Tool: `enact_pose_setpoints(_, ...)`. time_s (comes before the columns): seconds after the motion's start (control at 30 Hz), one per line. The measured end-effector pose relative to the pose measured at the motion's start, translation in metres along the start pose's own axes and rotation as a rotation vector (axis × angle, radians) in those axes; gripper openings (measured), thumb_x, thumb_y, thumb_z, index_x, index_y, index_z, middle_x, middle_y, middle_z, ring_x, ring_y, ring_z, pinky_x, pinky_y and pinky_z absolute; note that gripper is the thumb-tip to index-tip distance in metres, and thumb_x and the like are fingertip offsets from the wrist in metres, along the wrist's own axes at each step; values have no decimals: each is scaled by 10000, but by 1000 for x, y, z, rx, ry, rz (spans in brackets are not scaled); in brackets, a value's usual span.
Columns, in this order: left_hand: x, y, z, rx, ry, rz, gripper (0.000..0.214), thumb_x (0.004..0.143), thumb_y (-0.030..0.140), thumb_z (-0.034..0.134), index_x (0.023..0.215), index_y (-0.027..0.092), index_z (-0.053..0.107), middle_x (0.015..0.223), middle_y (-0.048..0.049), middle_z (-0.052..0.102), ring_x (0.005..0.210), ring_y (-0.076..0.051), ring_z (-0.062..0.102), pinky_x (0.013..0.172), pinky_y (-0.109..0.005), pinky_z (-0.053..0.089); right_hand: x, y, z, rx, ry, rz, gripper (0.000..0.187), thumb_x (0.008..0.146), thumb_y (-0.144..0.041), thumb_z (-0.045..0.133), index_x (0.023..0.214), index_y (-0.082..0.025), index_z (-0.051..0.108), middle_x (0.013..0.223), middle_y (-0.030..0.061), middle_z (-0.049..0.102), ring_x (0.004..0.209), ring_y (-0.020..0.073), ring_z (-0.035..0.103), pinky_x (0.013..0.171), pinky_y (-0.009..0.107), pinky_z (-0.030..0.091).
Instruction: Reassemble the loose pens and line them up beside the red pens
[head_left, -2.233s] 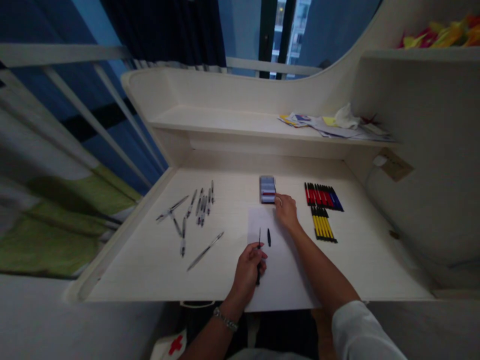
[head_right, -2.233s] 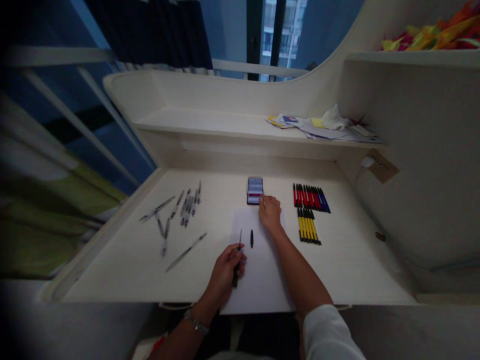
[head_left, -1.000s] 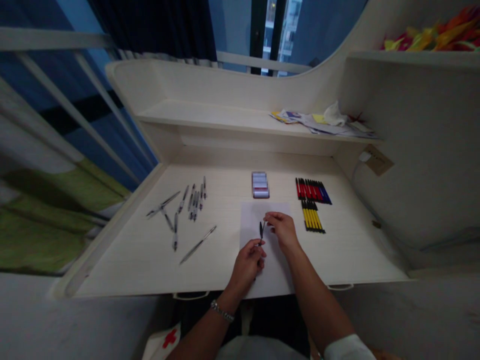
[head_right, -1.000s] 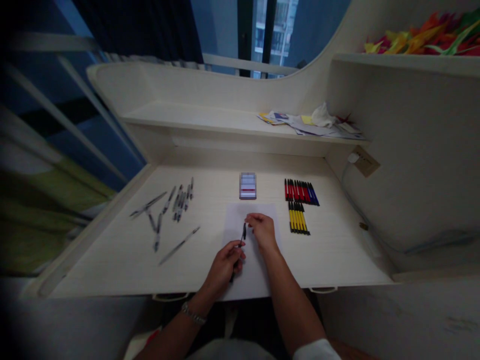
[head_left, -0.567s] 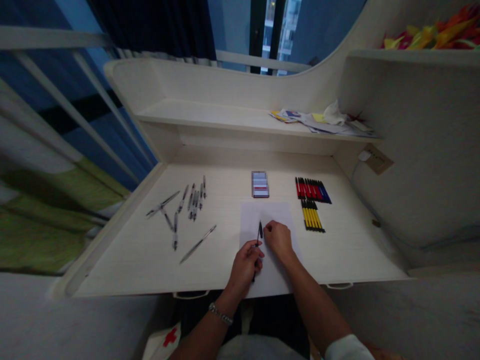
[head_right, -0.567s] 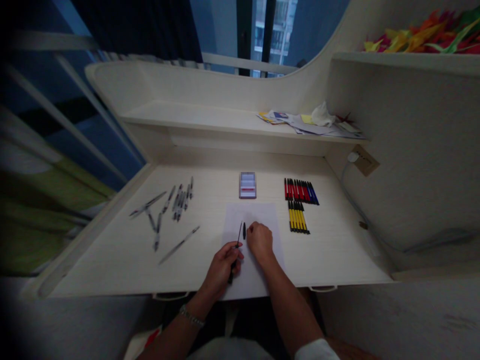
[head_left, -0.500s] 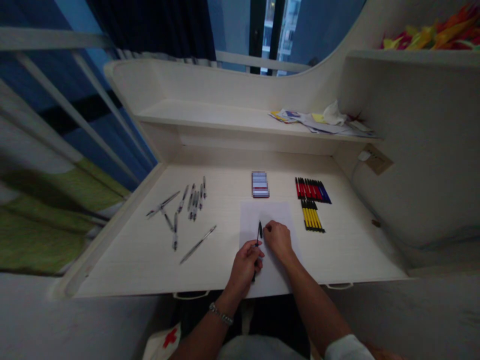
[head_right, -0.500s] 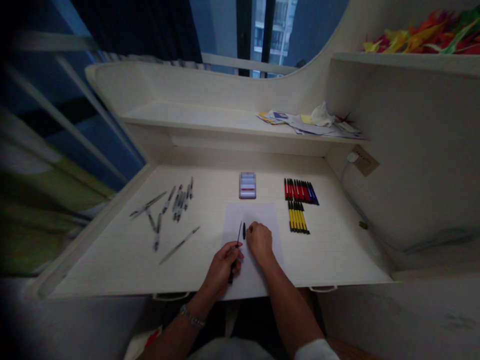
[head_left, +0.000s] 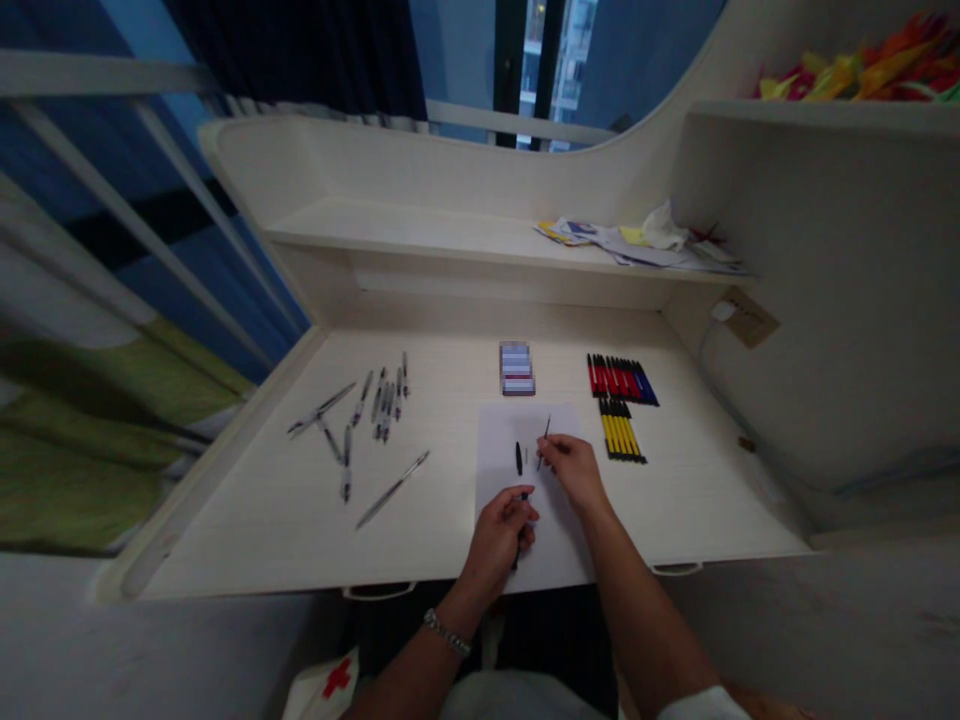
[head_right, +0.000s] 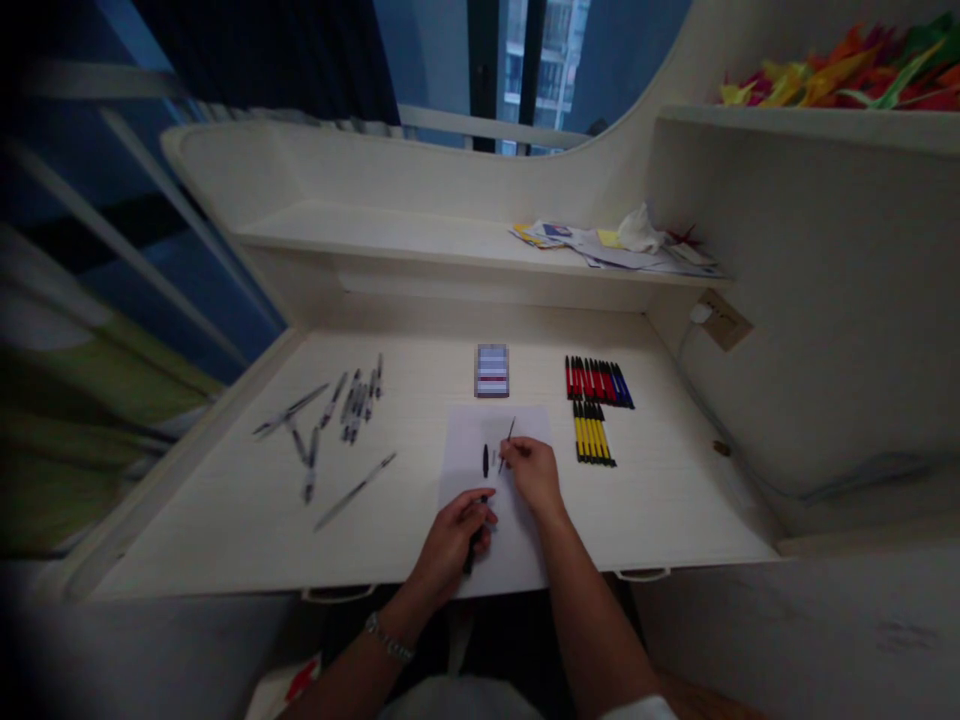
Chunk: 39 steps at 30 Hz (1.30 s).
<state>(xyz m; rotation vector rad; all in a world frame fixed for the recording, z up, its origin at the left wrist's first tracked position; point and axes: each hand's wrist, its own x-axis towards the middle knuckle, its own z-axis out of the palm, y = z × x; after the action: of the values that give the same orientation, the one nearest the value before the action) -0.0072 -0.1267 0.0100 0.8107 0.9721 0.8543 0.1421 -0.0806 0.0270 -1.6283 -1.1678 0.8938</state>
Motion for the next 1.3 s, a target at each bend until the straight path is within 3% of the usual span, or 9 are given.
enact_pose_setpoints(0.13,-2,1,-3,-21,42,-19,406,713,329,641,1074,143,627,748,-42,629,476,-85,513,436,-211,340,10,4,-5,-390,43,61,246,757,-389,619,876,-198,717,774,50,714,724,191,639,661,275,429)
enact_pose_setpoints(0.23,-1,4,-5,-66,45,-26,414,719,304,639,1100,142,619,759,-48,637,497,-93,535,449,-215,364,8,7,4,-666,38,65,189,756,-376,638,818,-213,710,816,64,721,803,214,647,706,289,414)
enact_pose_setpoints(0.37,-1,8,-4,-119,41,-26,431,717,281,658,1117,133,593,774,-54,646,528,-103,571,475,-219,408,5,5,10,-780,27,50,205,794,-386,606,782,-199,689,807,81,715,807,216,642,718,291,402)
enact_pose_setpoints(0.47,-2,14,-1,-158,71,-34,426,718,259,676,1109,139,558,771,-54,661,545,-115,603,494,-221,440,0,3,7,-691,35,15,254,830,-401,558,789,-185,686,809,86,709,785,204,632,705,284,400)
enact_pose_setpoints(0.57,-2,19,5,-197,104,-64,349,737,233,666,1045,141,532,747,-57,674,550,-131,628,496,-224,464,-12,4,6,-374,-13,3,360,872,-442,472,783,-166,685,731,71,686,689,176,613,640,266,408)
enact_pose_setpoints(0.7,-2,23,13,-246,112,-99,216,751,196,652,917,141,525,705,-58,677,540,-127,633,512,-225,493,-35,7,14,223,-212,165,413,802,-521,541,835,-132,679,539,0,570,460,127,505,474,248,383)
enact_pose_setpoints(0.83,-2,23,17,-229,125,-130,180,751,186,643,865,151,508,657,-40,664,515,-126,626,498,-227,503,-47,8,18,526,-230,294,427,695,-490,674,878,-105,681,496,-29,518,401,101,444,399,230,344)
enact_pose_setpoints(1.1,-4,22,16,-132,82,-119,253,738,265,655,859,175,450,639,-26,659,421,-123,591,417,-218,467,-44,9,12,565,-243,306,317,641,-366,744,816,-104,711,568,22,617,464,96,485,481,233,382)
enact_pose_setpoints(1.3,-10,19,14,-94,79,-127,351,737,278,676,984,187,444,696,-22,668,448,-138,615,457,-263,512,-23,12,-1,289,-101,177,335,689,-372,685,932,-142,694,805,79,714,636,160,605,579,264,436)
